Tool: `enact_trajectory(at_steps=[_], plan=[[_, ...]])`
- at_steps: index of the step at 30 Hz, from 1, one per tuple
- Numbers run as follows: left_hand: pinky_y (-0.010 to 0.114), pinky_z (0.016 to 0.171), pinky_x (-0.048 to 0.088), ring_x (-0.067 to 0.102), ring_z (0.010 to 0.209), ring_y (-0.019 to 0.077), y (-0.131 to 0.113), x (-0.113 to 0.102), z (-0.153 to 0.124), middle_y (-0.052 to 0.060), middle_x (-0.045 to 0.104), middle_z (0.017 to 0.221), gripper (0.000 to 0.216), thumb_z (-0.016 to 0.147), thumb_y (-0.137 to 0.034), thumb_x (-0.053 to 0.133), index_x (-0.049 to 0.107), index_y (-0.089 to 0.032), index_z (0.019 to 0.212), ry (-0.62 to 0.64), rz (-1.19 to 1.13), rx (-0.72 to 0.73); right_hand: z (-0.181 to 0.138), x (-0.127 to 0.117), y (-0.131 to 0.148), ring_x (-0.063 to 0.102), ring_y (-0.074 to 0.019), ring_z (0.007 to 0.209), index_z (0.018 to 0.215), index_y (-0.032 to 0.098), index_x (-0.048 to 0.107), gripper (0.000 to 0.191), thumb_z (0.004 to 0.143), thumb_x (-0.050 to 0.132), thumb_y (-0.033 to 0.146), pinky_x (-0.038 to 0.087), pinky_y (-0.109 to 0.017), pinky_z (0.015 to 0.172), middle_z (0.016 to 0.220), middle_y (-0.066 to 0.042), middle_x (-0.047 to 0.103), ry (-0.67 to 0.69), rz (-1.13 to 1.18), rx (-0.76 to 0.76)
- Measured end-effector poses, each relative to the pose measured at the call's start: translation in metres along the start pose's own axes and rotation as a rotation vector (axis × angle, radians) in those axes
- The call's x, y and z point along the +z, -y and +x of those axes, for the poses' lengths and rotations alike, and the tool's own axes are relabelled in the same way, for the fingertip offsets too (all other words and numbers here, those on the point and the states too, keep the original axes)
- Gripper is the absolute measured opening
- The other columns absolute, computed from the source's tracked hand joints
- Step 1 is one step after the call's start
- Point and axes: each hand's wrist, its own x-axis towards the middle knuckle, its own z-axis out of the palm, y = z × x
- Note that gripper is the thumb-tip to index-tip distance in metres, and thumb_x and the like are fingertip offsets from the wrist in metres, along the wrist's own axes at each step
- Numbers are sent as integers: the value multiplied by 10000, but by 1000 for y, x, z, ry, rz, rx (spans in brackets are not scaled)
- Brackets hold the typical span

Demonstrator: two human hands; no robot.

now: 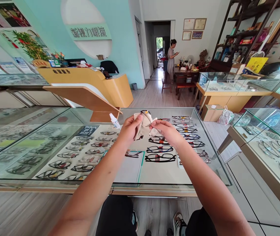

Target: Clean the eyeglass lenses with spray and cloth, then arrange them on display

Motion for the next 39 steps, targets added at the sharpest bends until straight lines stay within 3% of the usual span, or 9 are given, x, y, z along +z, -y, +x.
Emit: enact_trajectory(at_steps=[7, 13, 21, 28, 34, 39], plan=[[282, 704, 580, 708, 731, 161, -11, 0, -1, 27, 788, 857, 559, 677, -492, 1030, 791, -188, 1080, 166, -112, -94, -2, -2, 0, 591, -183, 885, 863, 220, 789, 299, 759, 927, 464, 406, -324, 799, 945, -28, 741, 12, 64, -11], [273, 676, 552, 700, 722, 163, -16, 5, -7, 22, 754, 812, 490, 703, -411, 1028, 737, -176, 1020, 196, -68, -16, -1, 4, -4, 582, -180, 837, 840, 217, 796, 351, 719, 965, 500, 427, -326, 787, 907, -29, 727, 42, 102, -3], [247, 543, 467, 587, 564, 108, -14, 9, -8, -20, 658, 691, 533, 654, -527, 1041, 678, -181, 836, 81, -6, 55, -3, 14, -9, 602, -216, 928, 836, 227, 793, 373, 785, 924, 573, 456, -351, 881, 916, -37, 715, 80, 37, -68], [243, 462, 394, 501, 485, 97, -6, 8, -8, -32, 562, 581, 569, 853, -718, 844, 655, -191, 748, -95, 24, 83, -3, 14, -20, 595, -193, 921, 906, 242, 777, 333, 897, 860, 565, 434, -333, 888, 981, -22, 739, 141, -32, -91], [277, 686, 550, 664, 702, 147, -8, -4, 1, 25, 728, 791, 565, 767, -699, 927, 783, -181, 944, 112, -55, -27, -2, -1, -2, 565, -175, 858, 847, 238, 764, 288, 835, 894, 495, 395, -318, 829, 939, -4, 735, 46, -31, -101], [271, 736, 531, 682, 809, 162, -13, -6, 1, 41, 762, 940, 539, 756, -554, 982, 809, -203, 1127, 209, -24, -37, -1, 0, 0, 550, -175, 811, 837, 220, 749, 340, 774, 925, 505, 378, -324, 778, 890, -11, 710, 23, 20, -60]])
